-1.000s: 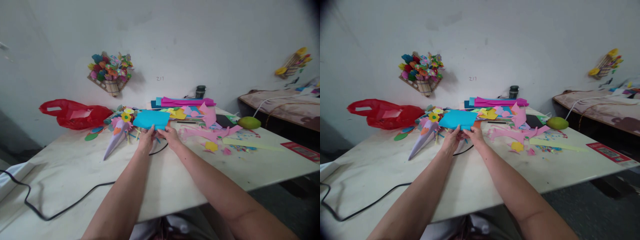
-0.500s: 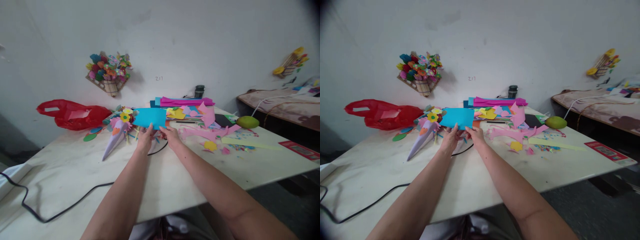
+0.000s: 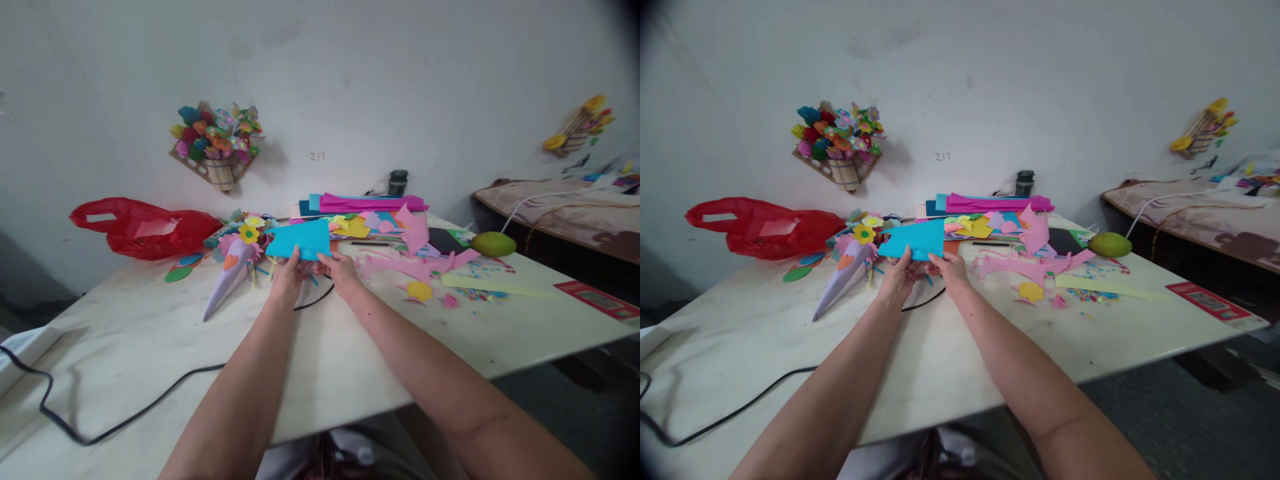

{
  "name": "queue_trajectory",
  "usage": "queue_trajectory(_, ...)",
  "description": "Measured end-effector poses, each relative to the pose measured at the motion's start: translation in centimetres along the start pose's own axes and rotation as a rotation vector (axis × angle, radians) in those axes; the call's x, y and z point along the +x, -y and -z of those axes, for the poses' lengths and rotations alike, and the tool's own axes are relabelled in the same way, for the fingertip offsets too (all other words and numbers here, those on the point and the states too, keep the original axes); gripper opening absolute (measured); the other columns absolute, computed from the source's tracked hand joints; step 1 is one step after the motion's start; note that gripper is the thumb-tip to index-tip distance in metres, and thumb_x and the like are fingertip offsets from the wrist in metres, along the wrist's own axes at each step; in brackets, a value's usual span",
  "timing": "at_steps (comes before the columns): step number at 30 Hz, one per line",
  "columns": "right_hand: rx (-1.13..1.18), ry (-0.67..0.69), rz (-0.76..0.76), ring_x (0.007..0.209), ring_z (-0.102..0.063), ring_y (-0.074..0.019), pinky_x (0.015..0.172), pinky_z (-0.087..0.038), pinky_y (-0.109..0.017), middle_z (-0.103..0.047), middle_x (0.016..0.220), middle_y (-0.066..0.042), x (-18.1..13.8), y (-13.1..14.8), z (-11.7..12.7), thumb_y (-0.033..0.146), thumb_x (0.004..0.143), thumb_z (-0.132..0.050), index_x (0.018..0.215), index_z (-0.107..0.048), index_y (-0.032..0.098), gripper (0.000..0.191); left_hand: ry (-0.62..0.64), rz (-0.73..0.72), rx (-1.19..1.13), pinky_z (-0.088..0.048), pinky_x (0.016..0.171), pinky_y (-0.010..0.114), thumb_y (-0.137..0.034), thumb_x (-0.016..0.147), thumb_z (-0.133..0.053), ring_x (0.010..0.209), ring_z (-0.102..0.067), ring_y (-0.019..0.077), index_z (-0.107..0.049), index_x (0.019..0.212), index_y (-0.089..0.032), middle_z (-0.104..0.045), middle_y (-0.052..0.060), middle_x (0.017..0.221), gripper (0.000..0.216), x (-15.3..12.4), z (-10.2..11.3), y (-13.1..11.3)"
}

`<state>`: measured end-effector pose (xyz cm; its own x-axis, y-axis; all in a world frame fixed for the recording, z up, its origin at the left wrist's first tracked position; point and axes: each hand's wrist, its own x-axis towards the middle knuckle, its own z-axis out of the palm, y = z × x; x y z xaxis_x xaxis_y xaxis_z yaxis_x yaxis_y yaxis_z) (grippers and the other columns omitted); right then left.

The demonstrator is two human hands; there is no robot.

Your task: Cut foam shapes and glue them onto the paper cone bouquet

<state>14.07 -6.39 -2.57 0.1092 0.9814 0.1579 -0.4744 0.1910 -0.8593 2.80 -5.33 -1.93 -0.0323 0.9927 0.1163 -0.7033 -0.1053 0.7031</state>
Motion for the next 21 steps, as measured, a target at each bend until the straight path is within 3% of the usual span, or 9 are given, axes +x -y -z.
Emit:
queue_trajectory(8, -0.042, -0.07, 0.027, 0.047, -0.06, -0.0124, 0.05, -0.052, -0.024, -0.062, 0.05, 0.002, -0.1, -0.2, -0.3, 0.029, 0.057, -0.077, 0.065, -0.063, 0.015, 0.02, -0.07, 0.003, 0.003, -0.055, 0.065, 0.025, -0.015, 0.075, -0.07, 0.057, -0.066, 0.0127, -0.057, 0.085, -0.017, -0.069, 0.0, 0.069, 0.017, -0.2, -0.4, -0.1)
queue_trajectory(16, -0.082, -0.166, 0.046, 0.046, -0.061, -0.0137, 0.045, -0.051, -0.023, -0.058, 0.047, 0.005, 0.1, -0.3, -0.7, 0.022, 0.061, -0.073, 0.075, -0.06, 0.018, 0.019, -0.13, -0.006, 0.021, -0.054, 0.06, 0.023, -0.021, 0.077, -0.07, 0.059, -0.067, 0.0137, -0.055, 0.09, -0.017, -0.07, 0.0, 0.07, 0.021, -0.6, -1.1, -0.2)
queue_trajectory(19, -0.103, -0.183, 0.075, 0.046, -0.061, -0.0135, 0.045, -0.052, -0.024, -0.06, 0.053, 0.006, 0.2, -0.3, -0.8, 0.02, 0.063, -0.071, 0.086, -0.061, 0.018, 0.026, -0.111, -0.012, 0.018, -0.052, 0.058, 0.023, -0.026, 0.074, -0.073, 0.061, -0.068, 0.0138, -0.055, 0.092, -0.018, -0.07, 0.001, 0.074, 0.027, -0.6, -0.9, 0.1)
queue_trajectory(21, -0.106, -0.18, 0.091, 0.047, -0.061, -0.0135, 0.046, -0.052, -0.025, -0.063, 0.059, 0.005, 0.1, -0.3, -0.8, 0.018, 0.064, -0.069, 0.103, -0.06, 0.019, 0.04, -0.04, -0.012, 0.028, -0.051, 0.058, 0.023, -0.027, 0.069, -0.077, 0.062, -0.067, 0.0136, -0.056, 0.092, -0.017, -0.07, 0.001, 0.076, 0.033, -0.6, -0.8, 0.5)
